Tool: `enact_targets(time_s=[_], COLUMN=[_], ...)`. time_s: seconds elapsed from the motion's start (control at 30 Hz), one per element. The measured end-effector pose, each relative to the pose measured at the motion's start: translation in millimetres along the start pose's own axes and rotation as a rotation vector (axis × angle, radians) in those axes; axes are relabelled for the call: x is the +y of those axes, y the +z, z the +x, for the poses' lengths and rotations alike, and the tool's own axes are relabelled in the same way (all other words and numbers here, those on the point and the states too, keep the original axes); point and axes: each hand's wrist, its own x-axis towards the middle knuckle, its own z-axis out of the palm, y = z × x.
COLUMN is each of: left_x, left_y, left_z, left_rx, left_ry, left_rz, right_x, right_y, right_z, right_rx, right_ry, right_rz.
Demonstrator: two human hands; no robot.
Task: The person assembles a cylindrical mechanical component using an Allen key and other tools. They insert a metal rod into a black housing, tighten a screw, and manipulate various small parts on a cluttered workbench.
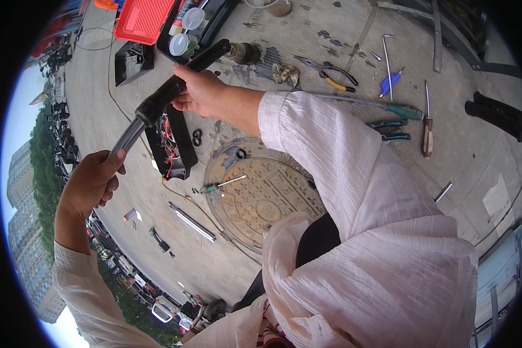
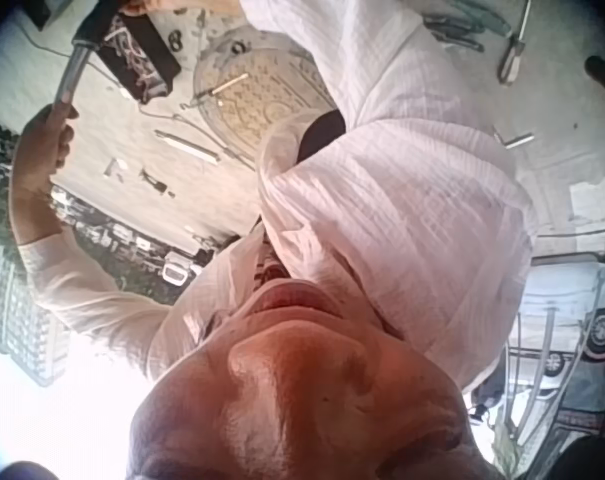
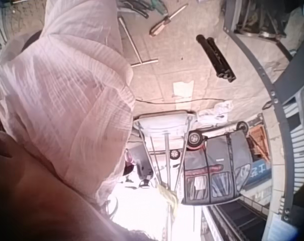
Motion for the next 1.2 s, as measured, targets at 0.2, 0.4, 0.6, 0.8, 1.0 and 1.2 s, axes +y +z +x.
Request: enact_targets(time_s=[0.2, 0.4, 0.6, 0.8, 1.0, 1.2], left_x=[7.3, 6.0, 10.2, -5.7, -13.8, -26.8], left_y=[3.3, 13.0, 13.2, 12.1, 17.9, 22.9], left_z=[-4.0, -10.6, -13.2, -10.0, -5.6, -2.8], left_rx=[-0.066, 0.000, 0.000, -0.012, -0.042, -0.069], left_ry=[-0.055, -0.051, -0.041, 0.010, 0.043, 0.091], left_rz=[-0.063, -0.031, 0.015, -0.030, -0.062, -0.132], right_x=[1.4, 3.0, 7.0, 7.0, 10.9, 15.5], right_y=[0.6, 11.5, 31.5, 31.9, 26.3, 23.6], right_z=[-2.9, -7.0, -2.5, 1.8, 4.5, 14.1], right_rx=[0.021, 0.108, 0.370, 0.331, 0.407, 0.475], right_ry=[-0.012, -0.050, -0.063, -0.027, -0.036, -0.024], right_rz=[0.022, 0.033, 0.039, -0.077, -0.144, -0.116])
